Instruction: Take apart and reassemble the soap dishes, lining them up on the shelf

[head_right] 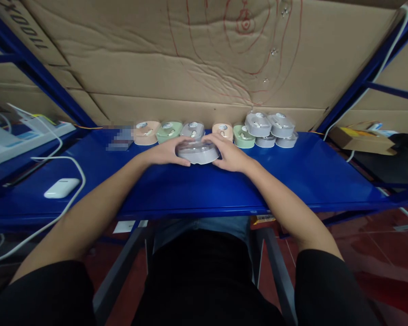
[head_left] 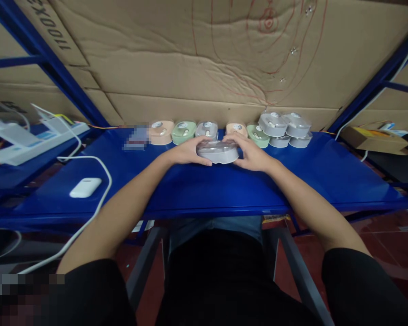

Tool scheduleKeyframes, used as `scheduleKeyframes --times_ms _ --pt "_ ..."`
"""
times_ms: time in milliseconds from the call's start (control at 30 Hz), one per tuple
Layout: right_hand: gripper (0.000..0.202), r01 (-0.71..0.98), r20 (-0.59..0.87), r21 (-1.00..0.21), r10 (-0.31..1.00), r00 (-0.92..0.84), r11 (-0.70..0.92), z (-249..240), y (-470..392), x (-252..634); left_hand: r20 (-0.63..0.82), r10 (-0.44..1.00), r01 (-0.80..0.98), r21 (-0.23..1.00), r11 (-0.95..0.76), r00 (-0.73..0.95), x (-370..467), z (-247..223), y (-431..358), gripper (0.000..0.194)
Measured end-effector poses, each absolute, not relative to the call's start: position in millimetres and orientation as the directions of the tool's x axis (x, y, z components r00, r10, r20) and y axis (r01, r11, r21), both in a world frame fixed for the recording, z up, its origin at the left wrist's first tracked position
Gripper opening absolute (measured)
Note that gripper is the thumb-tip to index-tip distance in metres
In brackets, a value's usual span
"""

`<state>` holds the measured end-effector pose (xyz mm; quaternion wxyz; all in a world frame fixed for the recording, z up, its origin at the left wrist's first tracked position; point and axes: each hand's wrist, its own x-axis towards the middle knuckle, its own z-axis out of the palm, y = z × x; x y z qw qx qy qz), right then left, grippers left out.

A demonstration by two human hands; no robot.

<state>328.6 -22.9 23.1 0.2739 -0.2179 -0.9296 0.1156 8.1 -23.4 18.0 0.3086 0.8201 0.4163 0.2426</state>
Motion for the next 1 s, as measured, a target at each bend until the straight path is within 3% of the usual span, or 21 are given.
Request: scheduleKeyframes --times_ms 267,533,800,900,1000 --pt "0.118 0.411 0.194 -0.445 0.534 -0.823 0.795 24.3 -17.9 350.9 0.257 0.802 0.596 0.556 -0.579 0.54 34.8 2.7 -33.7 0.118" --pt "0.102 0.479 0.257 -0.394 0.594 -0.762 0.785 21.0 -28.1 335.2 0.27 0.803 0.623 0.518 -0.586 0.531 55.4 -6.2 -45.9 0.114" --pt "0.094 0.501 0.256 -0.415 0.626 -0.737 0.76 39.4 -30.4 343.4 0.265 0.758 0.461 0.66 -0.593 0.596 36.8 -6.9 -29.2 0.108" --pt "0.1 0.583 0.235 -0.392 0.69 -0.685 0.712 50.7 -29.5 355.4 0.24 0.754 0.514 0.604 -0.609 0.612 24.7 1.3 -26.6 0.113" --pt "0.101 0.714 0.131 -0.346 0.785 -0.606 0.609 62.4 -29.1 367.5 0.097 0.749 0.626 0.487 -0.61 0.655 7.8 15.5 -26.4 0.105"
